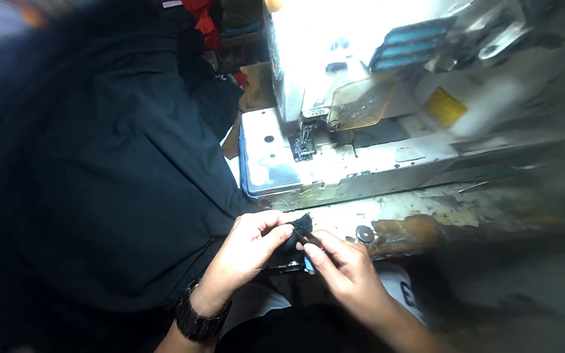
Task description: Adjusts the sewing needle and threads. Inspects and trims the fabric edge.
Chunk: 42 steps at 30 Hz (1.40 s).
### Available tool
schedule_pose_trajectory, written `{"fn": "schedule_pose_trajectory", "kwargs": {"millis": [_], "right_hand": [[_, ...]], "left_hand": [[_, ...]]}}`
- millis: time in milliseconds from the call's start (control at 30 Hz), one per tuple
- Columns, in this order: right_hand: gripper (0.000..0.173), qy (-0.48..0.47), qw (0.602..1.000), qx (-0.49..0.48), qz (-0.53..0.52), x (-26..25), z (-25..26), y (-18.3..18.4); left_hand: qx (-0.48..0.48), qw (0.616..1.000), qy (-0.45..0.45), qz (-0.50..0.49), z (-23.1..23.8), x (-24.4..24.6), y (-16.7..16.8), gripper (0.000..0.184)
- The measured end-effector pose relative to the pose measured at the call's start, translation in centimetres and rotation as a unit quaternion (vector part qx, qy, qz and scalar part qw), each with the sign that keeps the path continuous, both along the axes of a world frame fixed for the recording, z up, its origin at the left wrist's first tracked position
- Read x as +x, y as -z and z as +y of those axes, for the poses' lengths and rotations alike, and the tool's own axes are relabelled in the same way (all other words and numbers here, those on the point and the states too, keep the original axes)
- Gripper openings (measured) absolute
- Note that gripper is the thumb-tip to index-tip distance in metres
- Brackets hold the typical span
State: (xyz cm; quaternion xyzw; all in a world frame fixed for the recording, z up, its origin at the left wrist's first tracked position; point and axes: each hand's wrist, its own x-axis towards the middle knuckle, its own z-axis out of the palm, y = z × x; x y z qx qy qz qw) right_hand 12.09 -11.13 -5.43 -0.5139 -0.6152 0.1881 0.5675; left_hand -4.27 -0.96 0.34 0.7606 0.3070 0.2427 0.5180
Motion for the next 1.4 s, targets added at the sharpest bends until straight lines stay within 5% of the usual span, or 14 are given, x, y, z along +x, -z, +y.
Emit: {"fn": "schedule_pose_trajectory", "kwargs": {"millis": [200,333,433,567,633,733,833,967,1067,1400], "right_hand": [[0.021,-0.102,0.985,0.132,0.054,1.3,-1.3,0.1],[0.028,-0.241,0.954,0.164,0.072,1.3,-4.0,-3.8],[0.016,-0.105,0.981,0.139,0.089,1.1,-1.5,-2.5],[0.040,-0.062,0.997,-0.011,0.037,3.1,0.9,-0.6],[0.019,-0.018,0.999,0.050,0.011,2.5,1.1,-0.1],[0.011,0.114,0.973,0.181,-0.088,2.2,1.5,1.2],[0.008,0.198,0.950,0.212,-0.115,2.1,1.3,2.3],[0.009,0.193,0.941,0.228,-0.157,2.3,1.0,2.6],[0.010,0.175,0.937,0.242,-0.181,2.0,0.9,1.8],[0.012,0.152,0.939,0.225,-0.210,1.3,0.6,0.9]], "left_hand": [[0.040,0.990,0.115,-0.073,-0.8,-0.4,-1.4,0.021],[0.176,0.982,-0.017,0.070,-0.8,1.0,1.8,0.026],[0.123,0.992,-0.004,0.034,-1.1,1.1,1.8,0.025],[0.098,0.995,0.020,-0.028,-1.3,0.1,0.5,0.015],[0.222,0.974,-0.031,-0.026,-1.7,-0.3,0.4,0.013],[0.439,0.884,-0.158,-0.041,-1.6,-1.6,1.5,0.010],[0.462,0.873,-0.153,0.034,-1.4,-3.8,3.6,0.017],[0.384,0.919,-0.079,0.030,-3.6,-3.7,2.6,0.023],[0.425,0.900,-0.085,-0.051,-4.4,-1.4,0.3,0.019],[0.514,0.852,-0.096,0.006,-3.6,1.4,0.9,0.019]]}}
